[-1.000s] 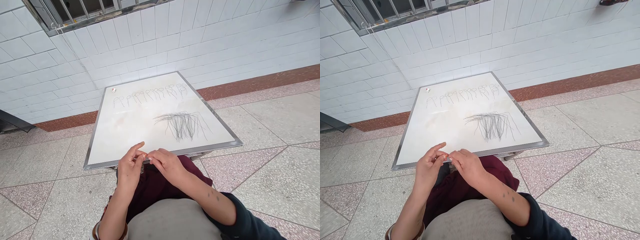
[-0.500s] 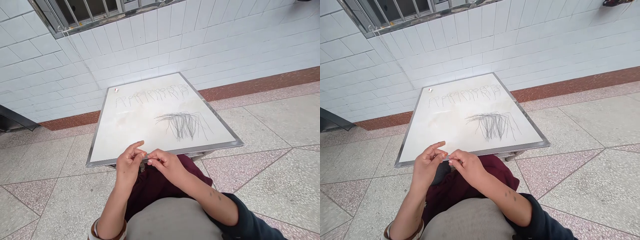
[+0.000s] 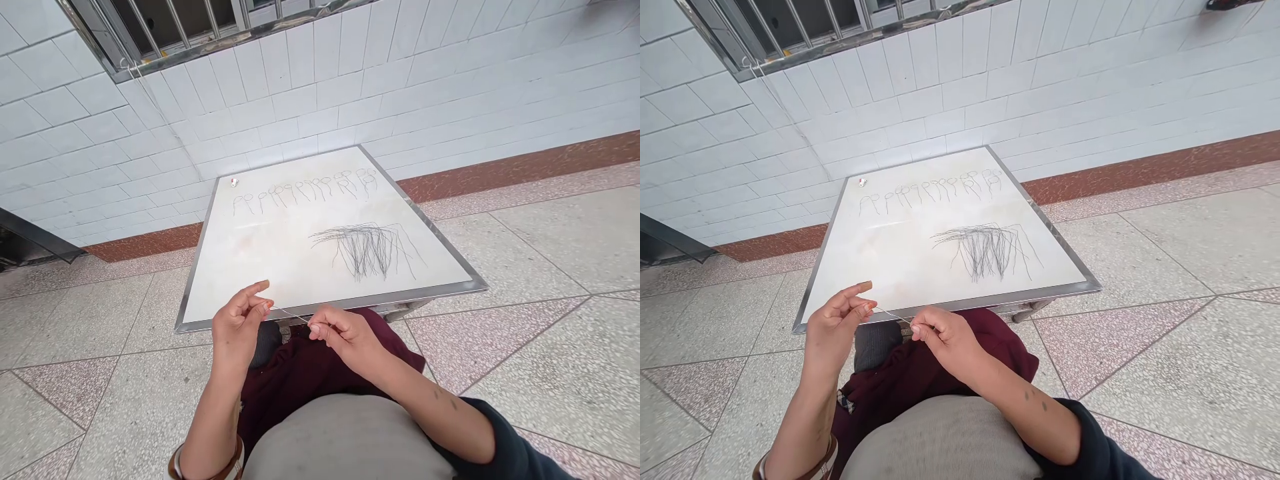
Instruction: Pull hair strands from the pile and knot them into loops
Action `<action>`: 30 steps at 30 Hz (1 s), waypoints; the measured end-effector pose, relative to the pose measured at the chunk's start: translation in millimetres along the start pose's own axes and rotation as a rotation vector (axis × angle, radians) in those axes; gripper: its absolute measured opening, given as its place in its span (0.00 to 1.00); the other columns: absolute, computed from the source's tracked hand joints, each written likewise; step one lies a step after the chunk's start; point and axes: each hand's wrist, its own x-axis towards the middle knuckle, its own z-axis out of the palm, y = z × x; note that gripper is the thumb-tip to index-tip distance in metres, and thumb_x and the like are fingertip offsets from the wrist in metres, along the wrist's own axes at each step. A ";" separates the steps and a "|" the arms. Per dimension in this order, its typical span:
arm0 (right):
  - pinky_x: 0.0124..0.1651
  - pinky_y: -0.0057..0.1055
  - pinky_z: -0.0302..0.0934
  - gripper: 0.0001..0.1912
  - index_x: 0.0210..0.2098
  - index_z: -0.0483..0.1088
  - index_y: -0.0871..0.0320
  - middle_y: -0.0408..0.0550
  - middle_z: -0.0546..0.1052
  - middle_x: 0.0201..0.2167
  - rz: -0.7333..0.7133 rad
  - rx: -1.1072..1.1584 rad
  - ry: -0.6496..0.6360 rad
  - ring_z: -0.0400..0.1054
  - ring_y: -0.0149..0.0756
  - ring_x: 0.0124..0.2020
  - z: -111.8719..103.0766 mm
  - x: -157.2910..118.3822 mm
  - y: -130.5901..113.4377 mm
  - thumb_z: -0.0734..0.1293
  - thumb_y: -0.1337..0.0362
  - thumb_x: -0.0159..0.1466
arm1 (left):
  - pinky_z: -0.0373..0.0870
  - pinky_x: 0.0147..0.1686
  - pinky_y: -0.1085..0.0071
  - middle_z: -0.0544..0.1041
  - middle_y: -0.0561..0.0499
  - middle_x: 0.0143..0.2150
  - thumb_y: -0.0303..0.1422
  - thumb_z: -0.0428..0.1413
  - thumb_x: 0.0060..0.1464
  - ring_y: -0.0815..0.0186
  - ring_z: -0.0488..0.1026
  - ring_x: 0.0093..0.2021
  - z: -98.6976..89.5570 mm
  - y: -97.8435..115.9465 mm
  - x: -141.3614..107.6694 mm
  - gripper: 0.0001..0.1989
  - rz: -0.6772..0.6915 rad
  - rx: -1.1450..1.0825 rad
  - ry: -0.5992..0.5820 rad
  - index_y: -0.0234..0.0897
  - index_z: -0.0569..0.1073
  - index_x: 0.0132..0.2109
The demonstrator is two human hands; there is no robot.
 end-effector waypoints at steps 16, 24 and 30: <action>0.39 0.28 0.63 0.09 0.42 0.74 0.52 0.43 0.78 0.35 -0.006 -0.094 -0.135 0.71 0.32 0.36 -19.1 19.1 -16.0 0.63 0.60 0.66 | 0.71 0.39 0.68 0.76 0.54 0.27 0.33 0.58 0.48 0.65 0.74 0.34 1.0 5.4 -1.1 0.17 -0.028 0.075 -0.135 0.40 0.77 0.47; 0.27 0.23 0.54 0.07 0.30 0.70 0.56 0.38 0.72 0.22 0.037 -0.033 -0.086 0.59 0.26 0.22 7.8 16.4 -8.8 0.62 0.68 0.62 | 0.72 0.37 0.69 0.76 0.54 0.28 0.32 0.55 0.50 0.66 0.73 0.33 9.3 -3.9 -5.7 0.16 -0.022 0.091 -0.154 0.40 0.77 0.47; 0.28 0.23 0.54 0.06 0.30 0.68 0.57 0.39 0.72 0.23 0.041 -0.031 -0.022 0.60 0.27 0.23 11.6 15.9 0.3 0.61 0.68 0.62 | 0.74 0.39 0.67 0.80 0.51 0.33 0.36 0.57 0.51 0.64 0.76 0.34 3.9 -14.2 5.2 0.25 -0.055 0.053 -0.210 0.39 0.70 0.57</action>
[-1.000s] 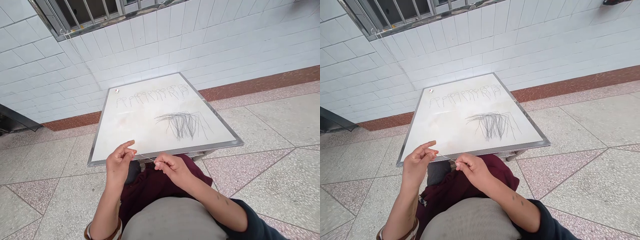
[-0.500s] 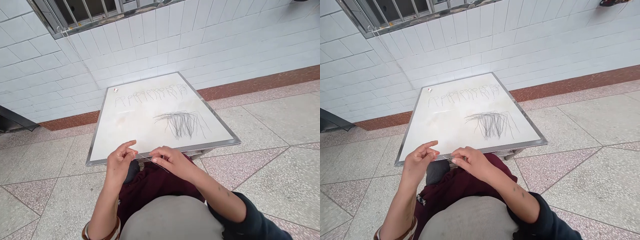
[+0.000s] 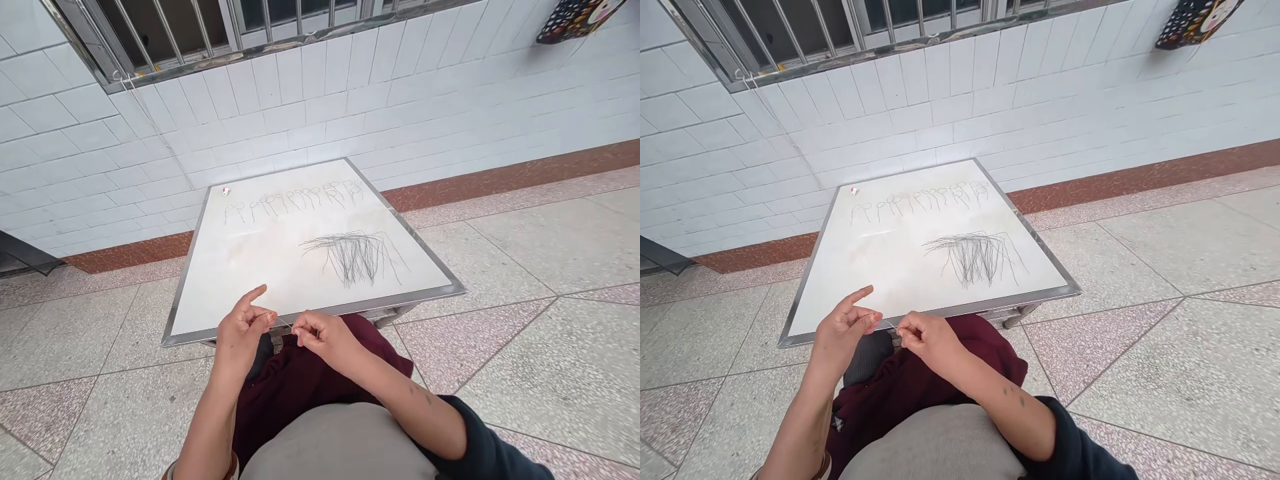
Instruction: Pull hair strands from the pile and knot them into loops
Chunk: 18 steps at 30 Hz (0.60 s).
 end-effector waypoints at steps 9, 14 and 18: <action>0.27 0.25 0.54 0.07 0.29 0.69 0.57 0.40 0.76 0.23 0.115 -0.019 0.083 0.61 0.27 0.21 -12.1 4.5 20.7 0.61 0.64 0.61 | 0.73 0.29 0.71 0.78 0.50 0.33 0.40 0.56 0.51 0.68 0.74 0.27 4.2 -25.8 14.6 0.27 0.005 -0.025 0.043 0.35 0.69 0.57; 0.24 0.25 0.51 0.11 0.32 0.71 0.57 0.41 0.77 0.26 0.293 0.111 0.228 0.56 0.27 0.19 -24.7 17.7 42.5 0.61 0.57 0.61 | 0.70 0.27 0.72 0.77 0.52 0.31 0.44 0.58 0.49 0.69 0.71 0.26 -1.3 -50.7 25.1 0.29 -0.043 -0.050 0.058 0.37 0.70 0.56; 0.27 0.25 0.55 0.13 0.35 0.70 0.58 0.44 0.78 0.30 0.336 0.144 0.370 0.62 0.29 0.23 -38.5 46.3 69.0 0.60 0.57 0.61 | 0.67 0.24 0.73 0.77 0.49 0.31 0.46 0.58 0.47 0.70 0.69 0.24 -3.0 -79.1 29.5 0.31 -0.081 -0.064 0.074 0.33 0.70 0.55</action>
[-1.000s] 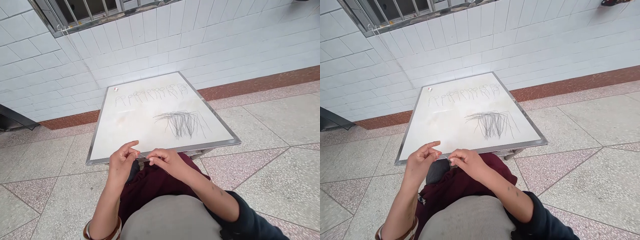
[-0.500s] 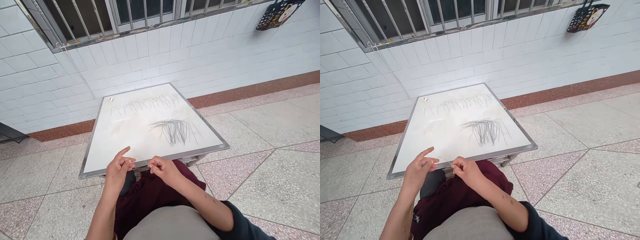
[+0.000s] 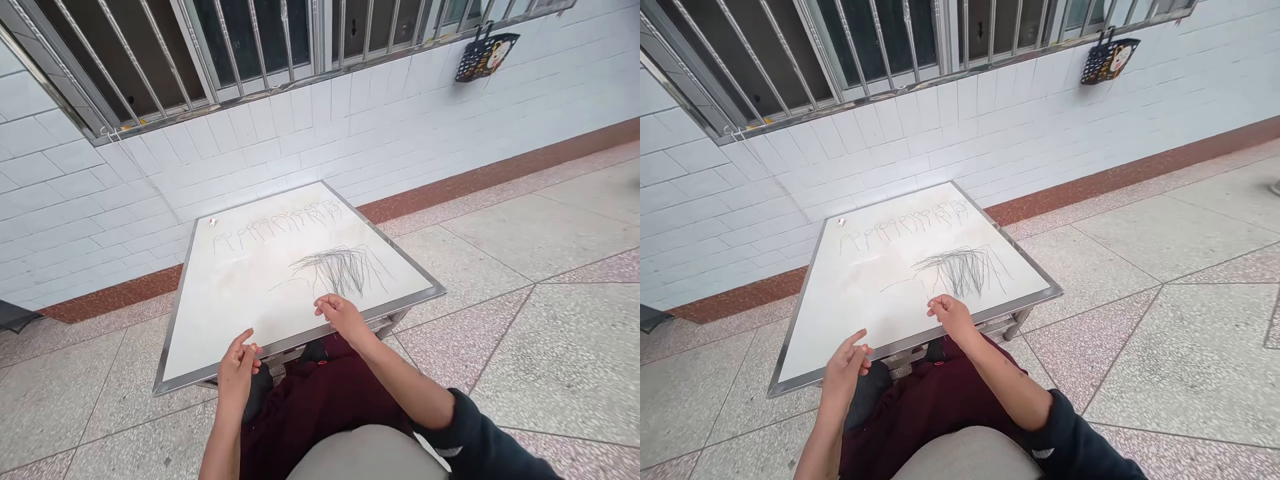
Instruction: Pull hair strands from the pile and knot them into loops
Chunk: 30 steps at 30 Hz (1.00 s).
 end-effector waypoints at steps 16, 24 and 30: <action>0.27 0.26 0.57 0.11 0.42 0.70 0.59 0.48 0.79 0.35 0.082 -0.319 0.199 0.69 0.31 0.25 -24.2 84.3 38.8 0.58 0.68 0.65 | 0.64 0.22 0.74 0.76 0.51 0.28 0.49 0.61 0.43 0.70 0.68 0.24 5.5 -37.8 3.0 0.34 -0.083 -0.019 -0.200 0.32 0.71 0.53; 0.41 0.38 0.62 0.14 0.47 0.69 0.61 0.54 0.76 0.39 -0.158 -0.508 0.298 0.68 0.43 0.40 -23.9 80.3 39.4 0.55 0.71 0.67 | 0.66 0.22 0.73 0.77 0.50 0.29 0.49 0.61 0.43 0.69 0.69 0.24 2.9 -47.2 9.0 0.33 -0.080 -0.031 -0.179 0.33 0.72 0.53; 0.54 0.43 0.60 0.17 0.46 0.69 0.58 0.52 0.73 0.44 -0.527 -0.575 0.170 0.62 0.43 0.48 9.4 42.4 39.7 0.55 0.77 0.65 | 0.68 0.25 0.72 0.78 0.48 0.31 0.50 0.61 0.43 0.68 0.70 0.26 -1.9 -48.4 12.7 0.35 -0.055 -0.048 -0.068 0.32 0.72 0.53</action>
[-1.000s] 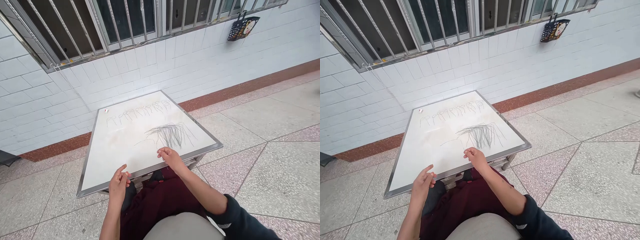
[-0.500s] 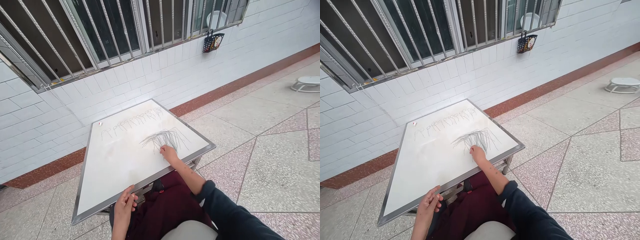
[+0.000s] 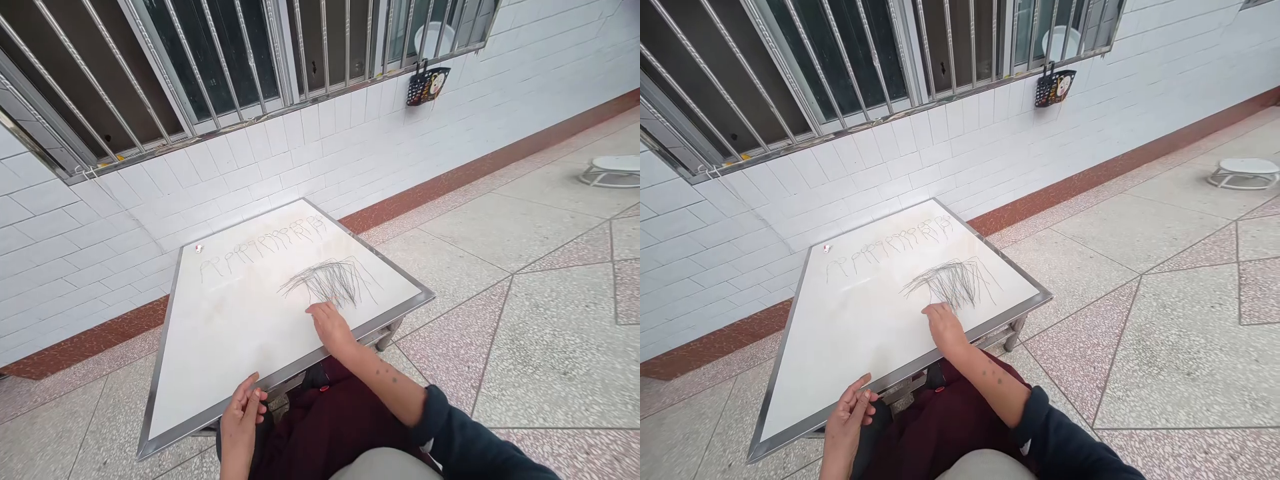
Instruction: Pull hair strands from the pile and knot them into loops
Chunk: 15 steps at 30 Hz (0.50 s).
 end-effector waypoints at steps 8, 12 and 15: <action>0.48 0.40 0.65 0.12 0.41 0.71 0.59 0.50 0.74 0.39 -0.212 0.044 -0.183 0.65 0.41 0.41 53.6 -24.4 -30.6 0.64 0.77 0.60 | 0.73 0.36 0.64 0.79 0.44 0.40 0.53 0.56 0.46 0.56 0.75 0.39 -33.1 -0.5 16.7 0.33 0.074 0.142 0.311 0.35 0.73 0.53; 0.50 0.40 0.63 0.11 0.40 0.72 0.59 0.51 0.73 0.41 -0.178 0.068 -0.232 0.64 0.41 0.43 81.9 5.1 -33.3 0.65 0.77 0.60 | 0.70 0.46 0.58 0.76 0.43 0.48 0.51 0.53 0.50 0.54 0.74 0.44 -53.6 0.6 34.4 0.29 0.161 0.267 0.485 0.37 0.74 0.53; 0.48 0.38 0.63 0.12 0.40 0.72 0.58 0.50 0.72 0.41 -0.120 0.089 -0.244 0.64 0.40 0.44 104.9 37.1 -38.1 0.63 0.78 0.61 | 0.69 0.46 0.59 0.76 0.42 0.47 0.50 0.52 0.53 0.56 0.74 0.42 -58.9 -3.1 50.2 0.29 0.204 0.278 0.528 0.36 0.71 0.56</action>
